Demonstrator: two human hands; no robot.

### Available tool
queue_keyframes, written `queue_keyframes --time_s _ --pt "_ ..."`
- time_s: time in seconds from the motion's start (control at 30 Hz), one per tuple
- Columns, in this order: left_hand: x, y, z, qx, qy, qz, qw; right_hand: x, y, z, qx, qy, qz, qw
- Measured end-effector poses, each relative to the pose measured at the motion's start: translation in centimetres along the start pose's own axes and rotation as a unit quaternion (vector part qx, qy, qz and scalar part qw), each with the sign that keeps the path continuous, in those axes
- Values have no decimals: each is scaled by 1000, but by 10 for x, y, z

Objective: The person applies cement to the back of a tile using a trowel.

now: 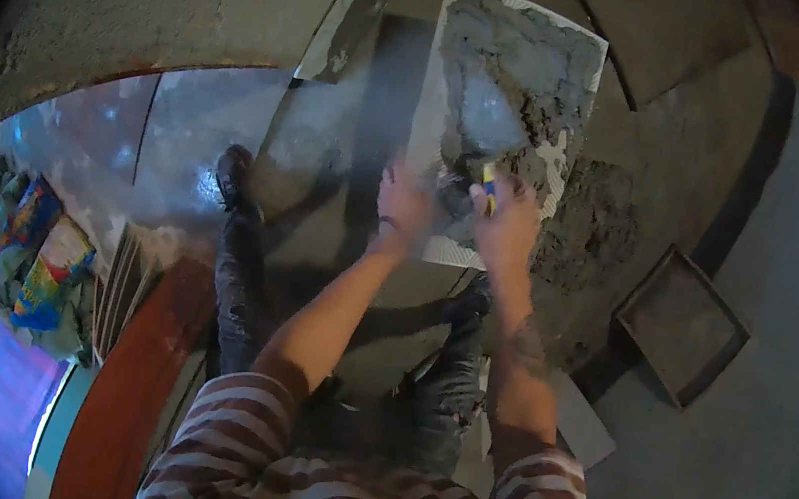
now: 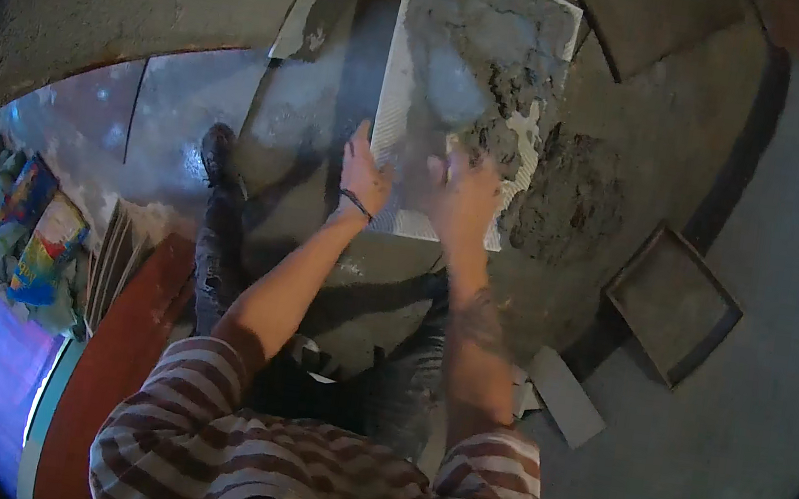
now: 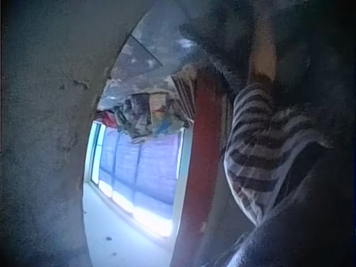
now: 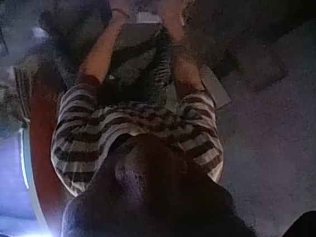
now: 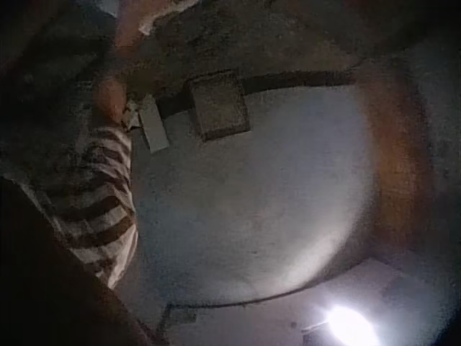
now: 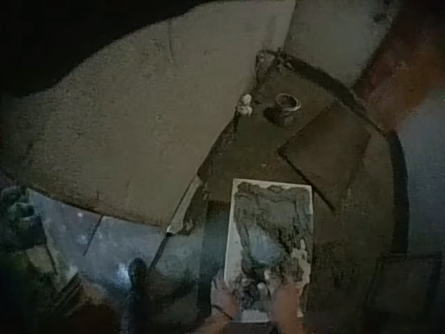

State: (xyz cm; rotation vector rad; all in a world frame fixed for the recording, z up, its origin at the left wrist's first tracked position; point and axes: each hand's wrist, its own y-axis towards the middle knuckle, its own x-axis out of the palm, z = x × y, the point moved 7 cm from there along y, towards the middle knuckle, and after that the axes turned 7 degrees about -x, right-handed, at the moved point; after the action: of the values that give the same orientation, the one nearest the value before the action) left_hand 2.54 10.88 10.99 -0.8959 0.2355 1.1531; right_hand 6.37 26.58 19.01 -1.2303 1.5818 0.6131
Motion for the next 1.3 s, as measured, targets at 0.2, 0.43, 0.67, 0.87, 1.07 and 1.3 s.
queue_keyframes --time_s 0.2,0.43,0.67,0.87,1.07,1.3 --pt "-3 1 8 -33 -13 -18 999 -16 -19 -63 -207 21 -69 976" --pt "19 19 -50 -149 74 -22 986 25 -61 4 -13 -7 -317 948" --pt "65 49 -138 -197 83 -140 967 38 -3 25 -11 -85 42 995" --pt "88 42 -143 -277 14 -192 942 46 10 60 51 50 -144 987" --pt "84 42 -129 -296 55 -214 929 -46 31 48 -43 -120 -163 978" --pt "92 47 -138 -263 101 -155 947 -2 104 64 92 -49 -124 987"
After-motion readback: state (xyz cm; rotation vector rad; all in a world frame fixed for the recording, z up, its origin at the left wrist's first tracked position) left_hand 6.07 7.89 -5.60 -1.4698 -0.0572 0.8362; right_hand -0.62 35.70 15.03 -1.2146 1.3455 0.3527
